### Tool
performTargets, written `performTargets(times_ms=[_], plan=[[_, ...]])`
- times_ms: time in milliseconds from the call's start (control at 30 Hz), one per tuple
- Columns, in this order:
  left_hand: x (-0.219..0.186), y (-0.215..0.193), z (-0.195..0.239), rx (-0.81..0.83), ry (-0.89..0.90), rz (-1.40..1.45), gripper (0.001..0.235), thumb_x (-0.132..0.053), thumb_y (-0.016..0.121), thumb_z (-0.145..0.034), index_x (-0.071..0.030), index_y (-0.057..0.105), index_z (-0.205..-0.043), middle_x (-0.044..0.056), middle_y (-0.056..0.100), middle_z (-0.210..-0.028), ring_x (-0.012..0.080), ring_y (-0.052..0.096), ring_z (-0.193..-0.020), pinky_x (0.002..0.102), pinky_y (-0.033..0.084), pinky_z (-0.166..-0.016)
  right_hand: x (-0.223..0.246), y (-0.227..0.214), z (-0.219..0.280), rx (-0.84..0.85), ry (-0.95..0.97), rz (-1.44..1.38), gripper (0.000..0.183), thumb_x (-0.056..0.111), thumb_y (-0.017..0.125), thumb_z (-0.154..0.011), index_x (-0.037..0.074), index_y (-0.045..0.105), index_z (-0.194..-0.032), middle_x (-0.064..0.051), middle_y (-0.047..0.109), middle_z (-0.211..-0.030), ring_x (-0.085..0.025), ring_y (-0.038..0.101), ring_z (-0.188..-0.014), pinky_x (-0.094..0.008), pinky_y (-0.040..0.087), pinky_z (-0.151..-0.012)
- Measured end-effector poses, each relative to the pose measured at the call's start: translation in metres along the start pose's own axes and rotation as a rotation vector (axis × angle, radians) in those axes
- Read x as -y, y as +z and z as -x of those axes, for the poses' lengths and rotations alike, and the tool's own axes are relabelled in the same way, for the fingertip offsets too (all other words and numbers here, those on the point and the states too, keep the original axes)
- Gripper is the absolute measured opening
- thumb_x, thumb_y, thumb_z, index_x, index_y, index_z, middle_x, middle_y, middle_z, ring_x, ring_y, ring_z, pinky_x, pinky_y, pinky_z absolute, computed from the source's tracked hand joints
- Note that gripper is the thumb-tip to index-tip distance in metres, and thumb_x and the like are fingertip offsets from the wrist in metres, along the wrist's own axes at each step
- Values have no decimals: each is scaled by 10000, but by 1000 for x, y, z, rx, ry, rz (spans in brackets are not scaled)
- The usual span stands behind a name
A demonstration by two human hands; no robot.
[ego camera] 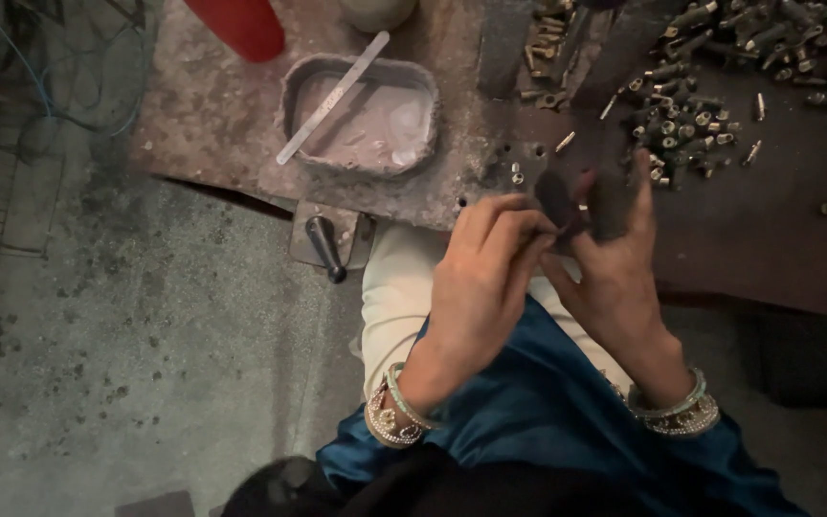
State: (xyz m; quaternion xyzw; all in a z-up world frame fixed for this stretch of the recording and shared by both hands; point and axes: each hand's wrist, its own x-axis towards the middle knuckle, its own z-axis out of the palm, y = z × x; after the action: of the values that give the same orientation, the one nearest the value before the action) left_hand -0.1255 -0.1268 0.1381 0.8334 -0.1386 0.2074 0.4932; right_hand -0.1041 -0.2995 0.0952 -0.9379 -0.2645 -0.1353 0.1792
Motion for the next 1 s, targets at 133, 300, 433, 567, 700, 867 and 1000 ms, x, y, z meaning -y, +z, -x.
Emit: performTargets(times_ms=[133, 300, 433, 567, 700, 867, 1000], plan=[[8, 6, 6, 21, -41, 147, 178, -3, 656, -990, -32, 616, -1161, 130, 697, -1224, 313, 659, -1097, 375, 545, -962, 1, 9, 6, -64, 96, -259, 572, 180, 793, -846, 83, 619, -1382, -393, 276, -1573, -555, 139, -1523, -637, 274, -1214], [20, 20, 17, 11, -379, 498, 189, 10, 632, -1047, 13, 610, -1235, 112, 751, -1081, 130, 731, -976, 270, 599, -845, 2, 21, 9, -16, -9, -172, 515, 169, 801, -889, 50, 626, -1358, -261, 470, -1522, -514, 181, -1562, -620, 306, -1232], [15, 20, 10, -84, -510, 566, 280, -13, 648, -997, 8, 557, -1261, 81, 743, -1090, 106, 739, -970, 245, 612, -732, 8, 25, 11, 0, -25, -154, 574, 179, 797, -905, -19, 583, -1398, -289, 463, -1564, -540, 149, -1553, -626, 290, -1254], [21, 23, 9, -121, -545, 633, 277, -29, 681, -1013, 15, 576, -1265, 82, 724, -1072, 110, 691, -921, 247, 599, -743, 13, 22, 10, -13, -33, -163, 628, 175, 797, -900, -15, 538, -1440, -281, 373, -1586, -602, 83, -1540, -688, 241, -1270], [26, 24, 10, -37, -625, 913, 353, -62, 630, -1021, -23, 528, -1357, 59, 683, -1157, 97, 665, -992, 229, 559, -712, 14, 22, 12, -22, -35, -152, 689, 178, 795, -922, -9, 489, -1511, -298, 240, -1651, -630, 55, -1534, -712, 219, -1278], [30, 21, 20, -14, -567, 1050, 336, -49, 617, -1054, -12, 525, -1376, 55, 669, -1139, 103, 653, -1011, 239, 555, -796, 12, 23, 11, 14, -15, -77, 680, 203, 805, -933, 59, 486, -1516, -252, 271, -1646, -574, 29, -1554, -709, 213, -1290], [31, 18, 25, -69, -577, 998, 234, -89, 599, -1105, -8, 583, -1324, 51, 680, -1055, 102, 641, -945, 235, 545, -837, 10, 25, 12, 22, 39, -127, 773, 256, 819, -911, 118, 450, -1576, -287, 139, -1682, -543, -49, -1539, -671, 221, -1284]])
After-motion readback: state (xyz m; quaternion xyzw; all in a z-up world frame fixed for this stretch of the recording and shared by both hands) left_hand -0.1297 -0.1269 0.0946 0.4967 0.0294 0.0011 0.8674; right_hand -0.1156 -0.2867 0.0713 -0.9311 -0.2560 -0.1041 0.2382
